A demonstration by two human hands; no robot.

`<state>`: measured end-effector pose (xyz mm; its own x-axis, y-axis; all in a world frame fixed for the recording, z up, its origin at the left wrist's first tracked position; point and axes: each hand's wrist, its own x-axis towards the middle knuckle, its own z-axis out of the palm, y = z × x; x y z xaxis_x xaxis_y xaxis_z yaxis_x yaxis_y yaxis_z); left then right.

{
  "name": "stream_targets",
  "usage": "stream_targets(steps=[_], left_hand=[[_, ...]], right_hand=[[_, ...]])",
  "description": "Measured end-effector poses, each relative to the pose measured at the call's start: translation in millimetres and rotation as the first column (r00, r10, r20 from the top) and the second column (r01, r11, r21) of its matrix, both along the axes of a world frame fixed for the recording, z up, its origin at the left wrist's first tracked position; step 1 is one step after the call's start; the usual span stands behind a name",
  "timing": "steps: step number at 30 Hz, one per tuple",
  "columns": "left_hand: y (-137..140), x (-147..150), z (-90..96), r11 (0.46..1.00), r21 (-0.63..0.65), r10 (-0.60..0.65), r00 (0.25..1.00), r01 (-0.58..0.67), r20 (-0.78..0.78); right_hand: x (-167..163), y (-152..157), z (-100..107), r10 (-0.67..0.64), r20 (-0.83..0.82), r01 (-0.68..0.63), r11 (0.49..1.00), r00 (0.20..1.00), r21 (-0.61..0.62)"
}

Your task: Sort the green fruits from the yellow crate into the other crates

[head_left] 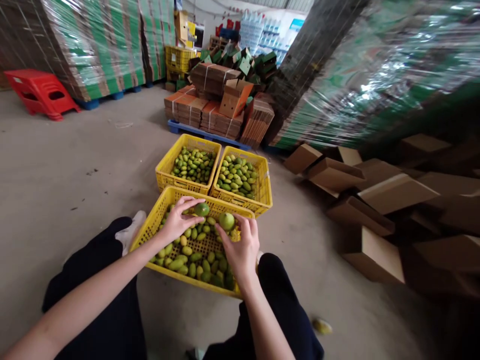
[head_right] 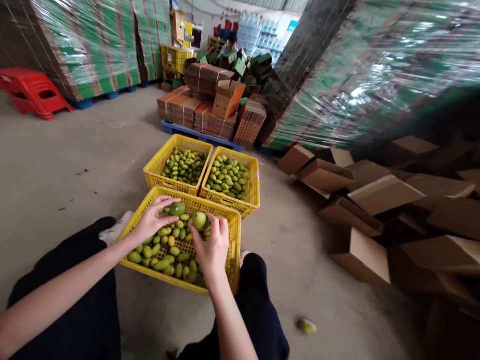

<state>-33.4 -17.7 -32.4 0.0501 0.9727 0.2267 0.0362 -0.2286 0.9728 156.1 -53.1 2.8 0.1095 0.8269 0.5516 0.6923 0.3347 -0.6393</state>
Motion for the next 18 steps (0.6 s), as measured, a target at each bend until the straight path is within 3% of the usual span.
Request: stream_targets(steps=[6,11,14,18], left_hand=[[-1,-3,-1.8,1.000,-0.015,0.017,1.000,-0.017,-0.024],[-3,1,8.0,0.992,-0.074,-0.096,0.995,0.098,0.037],[-2,1,10.0,0.963,-0.153,-0.201,0.968,0.223,0.148],[1,1,1.6,0.917,-0.276,-0.216,0.940,0.288,0.265]], right_hand=[[-2,1,-4,0.036,0.055,-0.035,0.999,0.998,-0.022],[-8,-2,-2,0.131,-0.143,-0.156,0.971,0.981,-0.180],[-7,-3,2,0.161,-0.397,-0.307,0.890,0.904,-0.336],[-1,1,13,0.165,-0.698,-0.548,0.751,0.696,-0.368]])
